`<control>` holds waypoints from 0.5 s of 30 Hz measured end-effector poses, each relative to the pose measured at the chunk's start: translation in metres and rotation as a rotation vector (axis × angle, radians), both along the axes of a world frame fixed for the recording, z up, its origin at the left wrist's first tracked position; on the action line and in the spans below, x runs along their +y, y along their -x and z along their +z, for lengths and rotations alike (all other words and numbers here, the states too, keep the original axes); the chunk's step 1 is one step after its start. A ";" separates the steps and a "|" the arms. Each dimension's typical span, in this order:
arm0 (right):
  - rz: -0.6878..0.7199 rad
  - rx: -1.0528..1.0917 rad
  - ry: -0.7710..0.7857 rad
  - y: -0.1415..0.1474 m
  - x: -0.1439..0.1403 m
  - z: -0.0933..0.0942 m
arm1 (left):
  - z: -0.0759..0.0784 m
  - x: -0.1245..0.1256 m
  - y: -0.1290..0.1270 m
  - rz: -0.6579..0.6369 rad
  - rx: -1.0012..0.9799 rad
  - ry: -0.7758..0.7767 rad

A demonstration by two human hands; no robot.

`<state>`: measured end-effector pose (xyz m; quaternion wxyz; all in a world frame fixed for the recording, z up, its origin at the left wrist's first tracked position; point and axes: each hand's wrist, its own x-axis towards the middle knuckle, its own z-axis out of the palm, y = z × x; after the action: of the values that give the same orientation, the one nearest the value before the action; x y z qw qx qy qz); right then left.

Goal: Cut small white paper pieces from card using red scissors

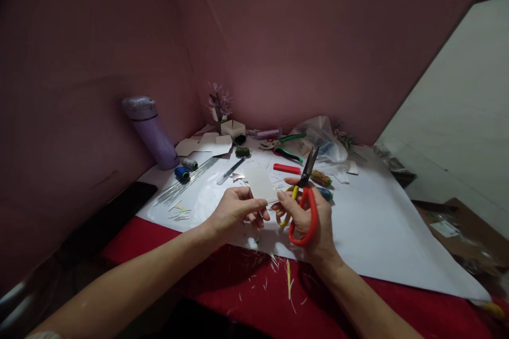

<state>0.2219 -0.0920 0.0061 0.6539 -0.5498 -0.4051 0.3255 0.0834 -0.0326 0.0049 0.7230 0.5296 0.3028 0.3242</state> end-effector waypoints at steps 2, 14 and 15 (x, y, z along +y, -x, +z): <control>-0.003 0.001 0.009 0.000 0.000 0.001 | -0.001 0.000 0.000 -0.002 -0.004 -0.001; -0.025 0.059 0.014 -0.001 0.003 -0.002 | -0.004 0.003 0.000 -0.019 -0.037 0.021; -0.031 0.064 0.013 -0.001 0.003 -0.002 | -0.003 0.003 0.000 -0.016 -0.028 0.014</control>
<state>0.2231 -0.0891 0.0041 0.6680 -0.5494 -0.3734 0.3355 0.0834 -0.0295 0.0015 0.7334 0.5223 0.2909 0.3237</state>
